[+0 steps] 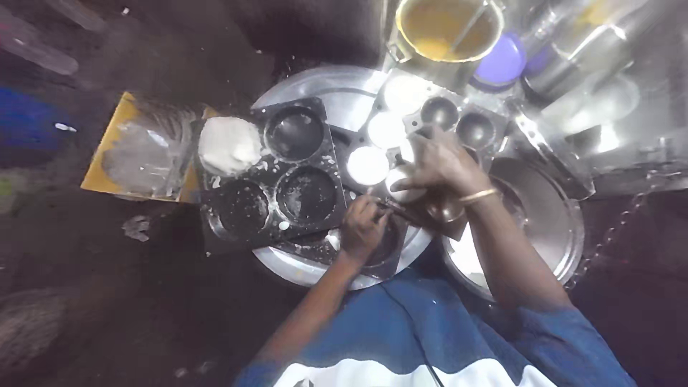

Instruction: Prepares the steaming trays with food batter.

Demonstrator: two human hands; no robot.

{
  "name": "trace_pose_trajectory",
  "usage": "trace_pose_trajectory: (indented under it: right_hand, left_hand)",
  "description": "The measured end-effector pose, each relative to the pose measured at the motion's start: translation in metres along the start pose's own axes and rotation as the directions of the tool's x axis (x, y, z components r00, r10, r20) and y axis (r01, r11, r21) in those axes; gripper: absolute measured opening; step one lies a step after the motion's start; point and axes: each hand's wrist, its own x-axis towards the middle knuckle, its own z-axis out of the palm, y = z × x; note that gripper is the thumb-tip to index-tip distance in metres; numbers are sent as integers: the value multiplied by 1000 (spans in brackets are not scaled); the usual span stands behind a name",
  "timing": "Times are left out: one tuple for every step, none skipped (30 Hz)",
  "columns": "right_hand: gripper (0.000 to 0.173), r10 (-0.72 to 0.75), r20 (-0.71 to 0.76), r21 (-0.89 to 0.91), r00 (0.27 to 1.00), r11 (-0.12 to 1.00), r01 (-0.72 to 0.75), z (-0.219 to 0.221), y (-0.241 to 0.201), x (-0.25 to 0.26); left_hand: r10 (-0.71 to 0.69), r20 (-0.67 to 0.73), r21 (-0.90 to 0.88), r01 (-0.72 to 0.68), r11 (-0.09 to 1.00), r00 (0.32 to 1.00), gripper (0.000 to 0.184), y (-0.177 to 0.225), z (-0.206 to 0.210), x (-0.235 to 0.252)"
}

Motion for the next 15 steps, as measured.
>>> trace_pose_trajectory:
  right_hand:
    - [108,1,31,-23,1000,1000,0,3,-5,4]
    - [93,-13,40,-29,999,999,14,5,-9,7]
    - [67,-51,33,-24,998,998,51,10,-12,8]
    - [42,-99,17,-23,995,995,100,15,-14,4]
    - [31,-150,-8,-33,989,988,149,20,-14,-4]
    - [32,-189,-14,-37,982,981,188,22,-14,-15]
    - [30,-223,-8,-54,975,974,222,23,-14,-28]
    - [27,-247,3,-79,969,966,246,24,-15,-41]
    - [23,-254,-14,-86,967,964,252,28,-17,-52]
    - [25,-242,-44,-87,969,967,238,32,-17,-59]
    - [29,-212,-53,-78,976,975,208,31,-19,-60]
    - [38,-179,-41,-66,983,982,176,27,-23,-56]
    - [45,-144,-17,-44,989,989,143,24,-28,-51]
    - [43,-106,-2,-27,994,994,106,24,-34,-44]
    - [39,-93,-5,-16,996,996,93,27,-40,-37]
  left_hand:
    - [4,6,-2,-4,1000,1000,21,0,-1,-1]
    - [15,6,1,-15,1000,1000,19,-1,-1,0]
    - [24,3,4,-24,1000,1000,17,-1,-1,2]
    - [28,0,12,-28,1000,1000,15,0,-1,2]
    - [30,-4,19,-30,999,1000,13,1,-1,2]
    - [26,-3,19,-26,999,1000,13,2,-2,3]
    - [20,-6,15,-20,1000,1000,12,2,-1,4]
    - [12,-4,7,-12,1000,1000,13,3,-2,4]
    - [10,-1,1,-10,1000,1000,13,3,-2,4]
    - [13,3,-2,-13,1000,1000,13,3,-3,3]
    - [14,9,0,-14,1000,1000,13,2,-3,4]
    - [17,13,-2,-17,1000,1000,13,2,-4,5]
    - [17,20,-5,-17,1000,1000,12,2,-5,3]
    - [19,28,-5,-19,1000,999,12,2,-7,4]
    - [15,41,3,-15,1000,999,11,2,-8,5]
